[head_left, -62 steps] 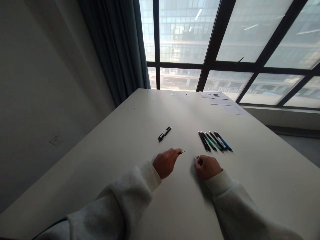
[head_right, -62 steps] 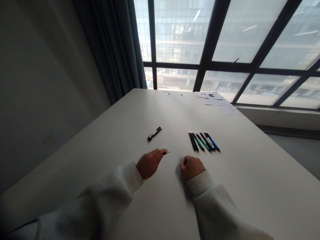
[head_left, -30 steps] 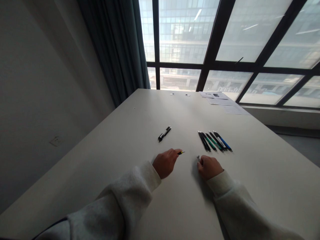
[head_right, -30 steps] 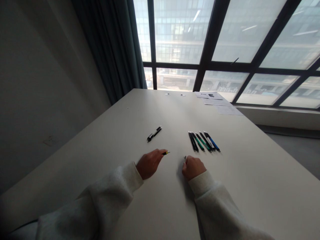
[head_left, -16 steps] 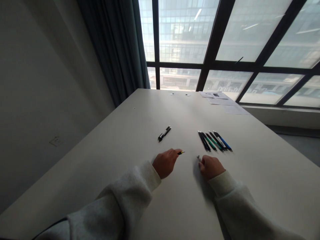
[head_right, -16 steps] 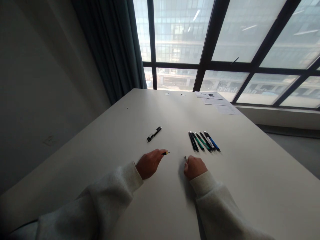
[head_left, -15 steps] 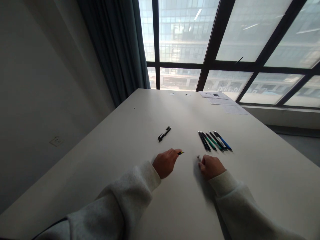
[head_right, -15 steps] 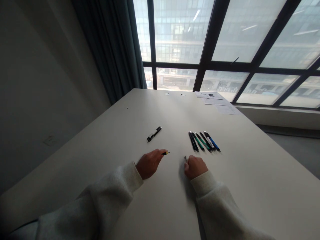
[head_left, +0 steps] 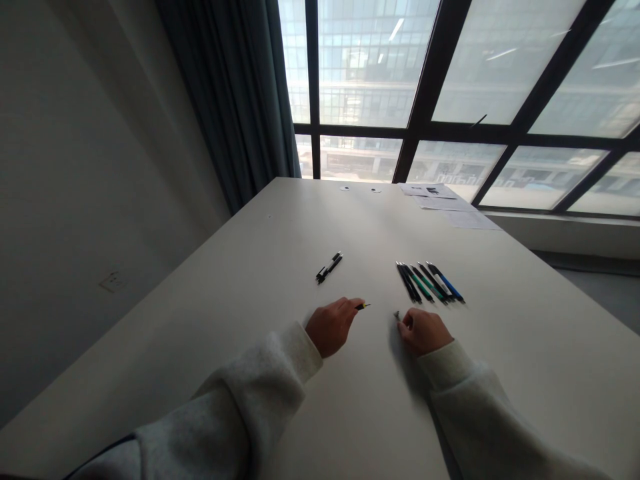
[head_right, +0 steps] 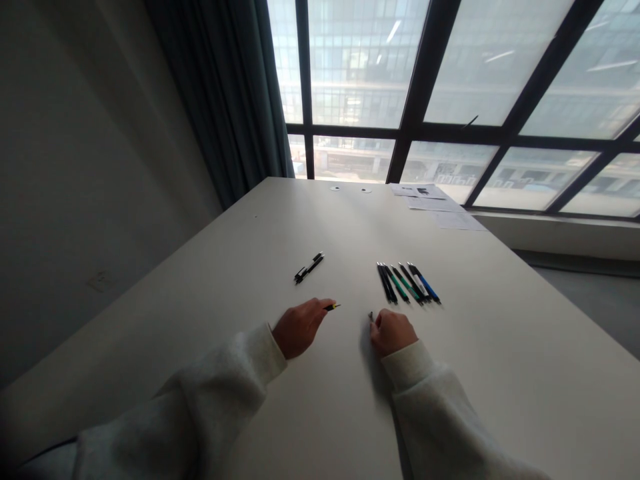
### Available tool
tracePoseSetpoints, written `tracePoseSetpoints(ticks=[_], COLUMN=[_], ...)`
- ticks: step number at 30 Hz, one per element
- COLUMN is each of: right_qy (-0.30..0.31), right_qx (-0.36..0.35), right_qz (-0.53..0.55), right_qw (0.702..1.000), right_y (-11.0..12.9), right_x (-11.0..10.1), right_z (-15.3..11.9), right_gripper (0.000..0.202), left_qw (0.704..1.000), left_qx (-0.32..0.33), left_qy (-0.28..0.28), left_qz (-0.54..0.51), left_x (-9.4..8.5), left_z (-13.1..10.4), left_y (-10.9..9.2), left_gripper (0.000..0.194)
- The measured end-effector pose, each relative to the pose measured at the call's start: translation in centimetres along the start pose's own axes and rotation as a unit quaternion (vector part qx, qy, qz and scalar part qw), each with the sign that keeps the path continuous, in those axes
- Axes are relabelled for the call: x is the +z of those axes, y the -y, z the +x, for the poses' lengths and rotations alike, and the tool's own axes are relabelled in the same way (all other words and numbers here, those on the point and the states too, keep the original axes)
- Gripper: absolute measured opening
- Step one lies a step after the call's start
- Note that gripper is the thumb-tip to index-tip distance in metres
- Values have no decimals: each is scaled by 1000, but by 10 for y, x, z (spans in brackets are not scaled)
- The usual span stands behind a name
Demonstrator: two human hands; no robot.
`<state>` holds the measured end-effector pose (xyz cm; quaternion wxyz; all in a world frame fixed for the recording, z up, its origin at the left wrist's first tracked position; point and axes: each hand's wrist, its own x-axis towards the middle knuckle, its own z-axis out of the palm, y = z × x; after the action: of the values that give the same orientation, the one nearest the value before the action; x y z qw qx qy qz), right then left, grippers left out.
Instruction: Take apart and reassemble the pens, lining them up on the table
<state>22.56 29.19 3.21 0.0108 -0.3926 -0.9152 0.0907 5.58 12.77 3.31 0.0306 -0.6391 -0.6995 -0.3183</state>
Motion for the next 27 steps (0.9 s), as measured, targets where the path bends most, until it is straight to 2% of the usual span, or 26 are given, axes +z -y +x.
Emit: tracePoseSetpoints(ticks=[22, 24, 27], right_qy=[-11, -24, -89], right_qx=[-3, -4, -26], right_qz=[-9, -12, 2], right_qw=[1000, 1000, 996], right_y=[5, 5, 9], right_x=[-3, -3, -5], right_z=[-3, -3, -6], right_gripper=[20, 24, 32], left_qw=[1000, 1000, 1000], left_qx=[7, 8, 12], left_qy=[-2, 1, 6], left_qz=[-11, -9, 3], left_x=[0, 0, -1], left_z=[1, 1, 1], left_y=[0, 0, 0], left_gripper=[28, 28, 28])
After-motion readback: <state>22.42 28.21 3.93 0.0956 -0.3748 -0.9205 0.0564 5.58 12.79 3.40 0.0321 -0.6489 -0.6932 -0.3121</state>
